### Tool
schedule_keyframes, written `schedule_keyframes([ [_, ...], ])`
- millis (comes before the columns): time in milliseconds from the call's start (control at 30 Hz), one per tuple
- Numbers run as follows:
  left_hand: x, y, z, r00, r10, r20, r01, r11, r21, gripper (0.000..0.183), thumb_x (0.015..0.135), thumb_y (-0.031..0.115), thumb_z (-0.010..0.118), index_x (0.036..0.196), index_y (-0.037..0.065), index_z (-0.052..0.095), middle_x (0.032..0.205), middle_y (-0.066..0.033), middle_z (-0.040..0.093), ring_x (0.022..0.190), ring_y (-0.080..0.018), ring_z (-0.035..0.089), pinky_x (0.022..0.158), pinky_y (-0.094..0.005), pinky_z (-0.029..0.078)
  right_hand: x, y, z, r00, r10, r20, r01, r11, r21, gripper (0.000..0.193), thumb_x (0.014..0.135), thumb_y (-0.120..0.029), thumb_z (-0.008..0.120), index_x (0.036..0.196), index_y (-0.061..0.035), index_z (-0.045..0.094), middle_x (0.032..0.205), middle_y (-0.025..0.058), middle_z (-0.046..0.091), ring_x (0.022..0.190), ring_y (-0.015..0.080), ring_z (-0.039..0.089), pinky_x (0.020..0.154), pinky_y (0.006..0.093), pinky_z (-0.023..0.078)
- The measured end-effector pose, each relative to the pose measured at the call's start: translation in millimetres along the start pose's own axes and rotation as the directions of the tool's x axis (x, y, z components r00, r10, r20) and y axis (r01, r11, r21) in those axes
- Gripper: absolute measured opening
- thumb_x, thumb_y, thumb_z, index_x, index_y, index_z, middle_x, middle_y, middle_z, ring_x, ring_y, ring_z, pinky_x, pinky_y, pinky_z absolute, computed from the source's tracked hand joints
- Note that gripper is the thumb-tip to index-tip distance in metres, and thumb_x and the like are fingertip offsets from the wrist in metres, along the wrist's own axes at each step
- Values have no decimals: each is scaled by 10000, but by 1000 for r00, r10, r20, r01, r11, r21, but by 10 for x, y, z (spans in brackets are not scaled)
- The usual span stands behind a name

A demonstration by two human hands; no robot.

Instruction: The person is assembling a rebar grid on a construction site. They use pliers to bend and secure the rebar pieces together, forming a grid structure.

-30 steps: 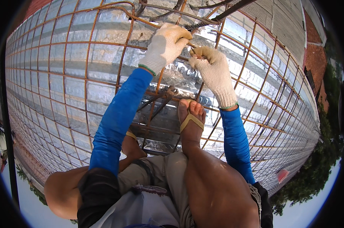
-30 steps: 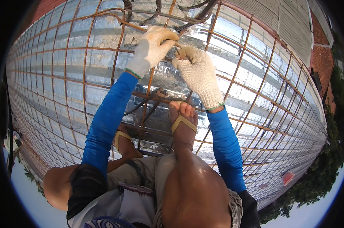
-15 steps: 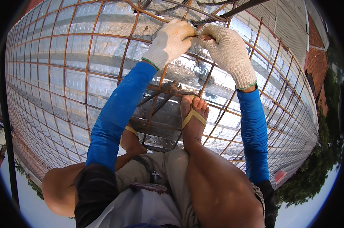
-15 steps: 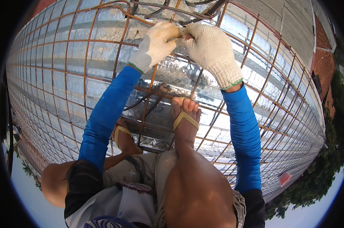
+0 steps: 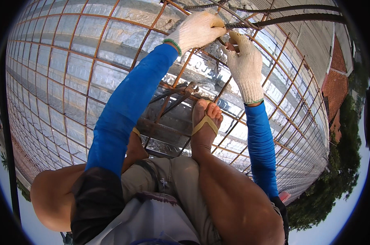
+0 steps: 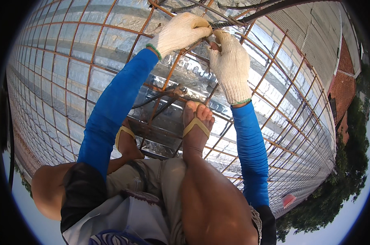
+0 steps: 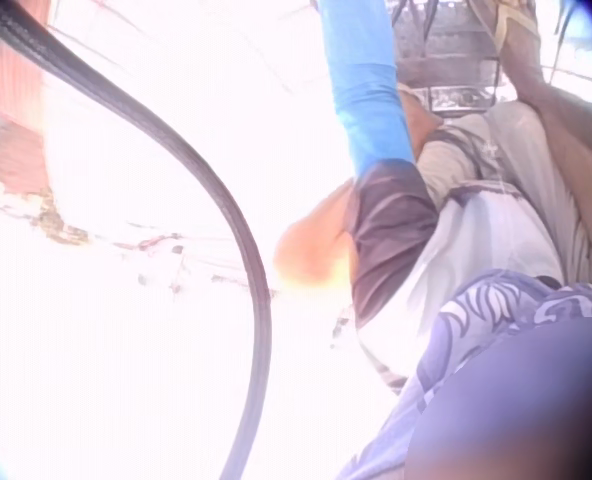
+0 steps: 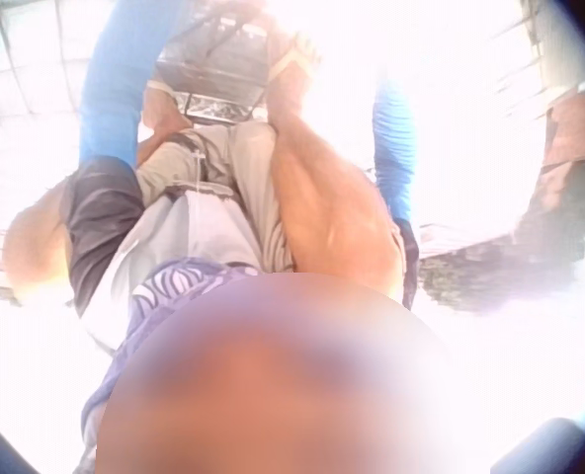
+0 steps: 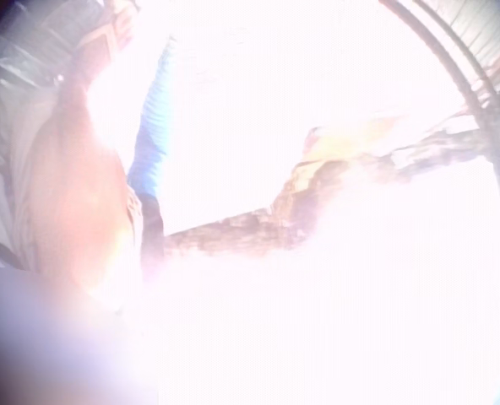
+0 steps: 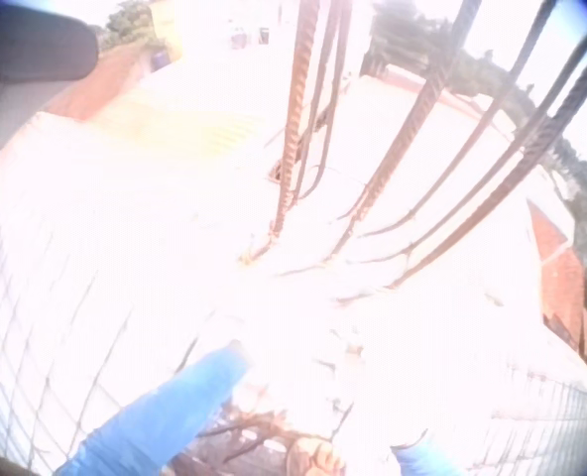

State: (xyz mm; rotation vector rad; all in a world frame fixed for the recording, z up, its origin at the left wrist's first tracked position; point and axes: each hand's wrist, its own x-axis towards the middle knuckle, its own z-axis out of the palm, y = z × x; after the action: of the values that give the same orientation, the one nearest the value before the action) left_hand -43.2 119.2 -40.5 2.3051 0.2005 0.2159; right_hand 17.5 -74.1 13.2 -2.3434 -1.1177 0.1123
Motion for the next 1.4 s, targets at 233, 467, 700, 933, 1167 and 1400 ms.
schedule_keyframes([
  [233, -54, -17, 15, 997, -50, -56, 42, 990, -138, 357, 1029, 366, 658, 1141, 59, 802, 1029, -192, 786, 928, -339, 762, 821, -443, 588, 223, 223, 167, 994, 79, 70, -84, 993, 80, 303, 941, -220, 791, 1187, -43, 786, 1043, 115, 814, 884, 190, 781, 785, 328, 602],
  [467, -71, -50, 43, 992, -49, -120, 31, 988, -149, 364, 1044, 377, 648, 1163, 63, 786, 1016, -199, 776, 932, -352, 756, 821, -453, 585, 294, 106, 232, 966, 227, 122, -244, 958, 152, 302, 844, -291, 830, 1021, -49, 796, 920, 141, 796, 819, 272, 776, 757, 388, 591],
  [700, -81, 277, -44, 994, -105, -42, 108, 990, 90, 335, 1040, 369, 612, 1104, 91, 788, 1002, -175, 775, 945, -401, 740, 836, -514, 587, 301, 281, 319, 968, 242, 64, -250, 943, 220, 203, 863, -196, 798, 1003, -52, 780, 880, 129, 780, 784, 249, 757, 742, 375, 579],
  [933, -86, 85, -11, 984, -138, -116, 141, 990, 19, 301, 1005, 341, 623, 1029, 89, 784, 992, -171, 764, 959, -412, 731, 834, -534, 582, 58, 172, 385, 995, 74, -69, -68, 993, 94, 189, 866, -158, 814, 1020, -101, 721, 919, 95, 736, 854, 305, 730, 764, 403, 567],
  [1167, 47, 31, 1, 993, -59, -103, 60, 998, 11, 326, 984, 347, 619, 1011, 79, 803, 980, -185, 763, 964, -423, 730, 878, -522, 585, -107, 85, 483, 985, -140, -100, 111, 963, -247, 238, 791, -83, 799, 1013, -130, 726, 976, 86, 717, 947, 339, 684, 810, 455, 561],
  [1400, 185, 142, -71, 998, -65, 13, 65, 997, -29, 313, 965, 319, 618, 1041, 81, 806, 1007, -205, 770, 961, -416, 745, 893, -535, 588, -169, -29, 484, 990, -131, -45, 109, 937, -331, 266, 758, -122, 813, 1001, -93, 709, 987, 135, 688, 954, 358, 674, 809, 472, 566],
])
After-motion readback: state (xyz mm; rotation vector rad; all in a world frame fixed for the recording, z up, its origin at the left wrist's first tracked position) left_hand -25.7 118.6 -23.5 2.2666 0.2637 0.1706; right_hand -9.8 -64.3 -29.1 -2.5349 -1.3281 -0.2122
